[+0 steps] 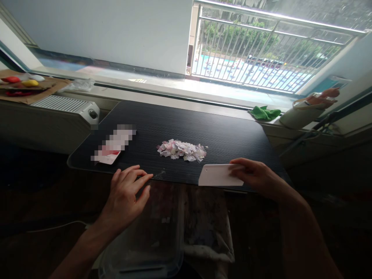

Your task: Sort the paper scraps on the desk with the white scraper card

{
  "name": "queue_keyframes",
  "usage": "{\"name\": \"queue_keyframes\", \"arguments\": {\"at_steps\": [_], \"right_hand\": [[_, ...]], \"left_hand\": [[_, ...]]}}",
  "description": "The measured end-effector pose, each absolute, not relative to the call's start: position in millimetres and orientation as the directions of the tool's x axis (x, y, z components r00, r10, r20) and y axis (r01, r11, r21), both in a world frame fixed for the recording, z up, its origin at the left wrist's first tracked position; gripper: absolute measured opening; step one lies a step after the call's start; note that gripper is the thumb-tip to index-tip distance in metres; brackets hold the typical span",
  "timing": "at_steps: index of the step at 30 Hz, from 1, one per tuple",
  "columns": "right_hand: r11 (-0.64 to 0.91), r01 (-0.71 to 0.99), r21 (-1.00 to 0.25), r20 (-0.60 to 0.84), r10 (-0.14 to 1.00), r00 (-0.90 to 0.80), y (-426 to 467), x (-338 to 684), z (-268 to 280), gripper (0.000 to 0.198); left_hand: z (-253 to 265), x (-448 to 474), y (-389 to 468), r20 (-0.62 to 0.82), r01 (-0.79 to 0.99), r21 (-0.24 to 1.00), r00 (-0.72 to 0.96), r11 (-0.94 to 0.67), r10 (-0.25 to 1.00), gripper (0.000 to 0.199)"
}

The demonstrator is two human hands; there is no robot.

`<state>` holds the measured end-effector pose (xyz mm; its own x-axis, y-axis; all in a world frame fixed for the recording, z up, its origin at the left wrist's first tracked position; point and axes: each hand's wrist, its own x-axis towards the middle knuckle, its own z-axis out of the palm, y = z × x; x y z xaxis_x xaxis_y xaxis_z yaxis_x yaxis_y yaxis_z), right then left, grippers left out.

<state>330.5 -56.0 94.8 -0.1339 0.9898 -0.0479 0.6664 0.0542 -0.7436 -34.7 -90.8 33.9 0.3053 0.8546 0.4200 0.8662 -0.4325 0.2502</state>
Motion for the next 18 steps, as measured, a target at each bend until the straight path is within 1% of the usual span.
{"name": "queue_keyframes", "arguments": {"at_steps": [2, 4, 7, 11, 14, 18], "right_hand": [[0.050, 0.714, -0.698, 0.068, 0.998, -0.004, -59.2, 334.6, 92.6, 0.031], [0.045, 0.729, -0.683, 0.168, 0.981, 0.096, -58.3, 333.5, 86.1, 0.032], [0.093, 0.737, -0.669, 0.278, 0.952, 0.132, -53.4, 321.1, 74.0, 0.032], [0.177, 0.758, -0.628, 0.376, 0.922, 0.096, -51.4, 292.1, 63.4, 0.029], [0.240, 0.745, -0.623, 0.384, 0.923, 0.024, -54.3, 267.0, 60.6, 0.026], [0.326, 0.683, -0.654, 0.371, 0.925, -0.086, -56.8, 237.4, 60.7, 0.027]], "left_hand": [[33.5, -33.6, -90.7, 0.420, 0.863, 0.257, 0.306, -0.435, 0.855, 0.029], [33.2, -31.9, -90.7, 0.423, 0.860, 0.258, 0.310, -0.441, 0.852, 0.028], [33.3, -29.0, -91.2, 0.435, 0.859, 0.253, 0.311, -0.446, 0.845, 0.027], [33.9, -26.7, -93.0, 0.432, 0.864, 0.255, 0.299, -0.434, 0.851, 0.027], [33.7, -26.1, -94.2, 0.407, 0.873, 0.269, 0.279, -0.406, 0.870, 0.028], [33.6, -26.3, -94.6, 0.381, 0.874, 0.288, 0.271, -0.392, 0.884, 0.028]]}}
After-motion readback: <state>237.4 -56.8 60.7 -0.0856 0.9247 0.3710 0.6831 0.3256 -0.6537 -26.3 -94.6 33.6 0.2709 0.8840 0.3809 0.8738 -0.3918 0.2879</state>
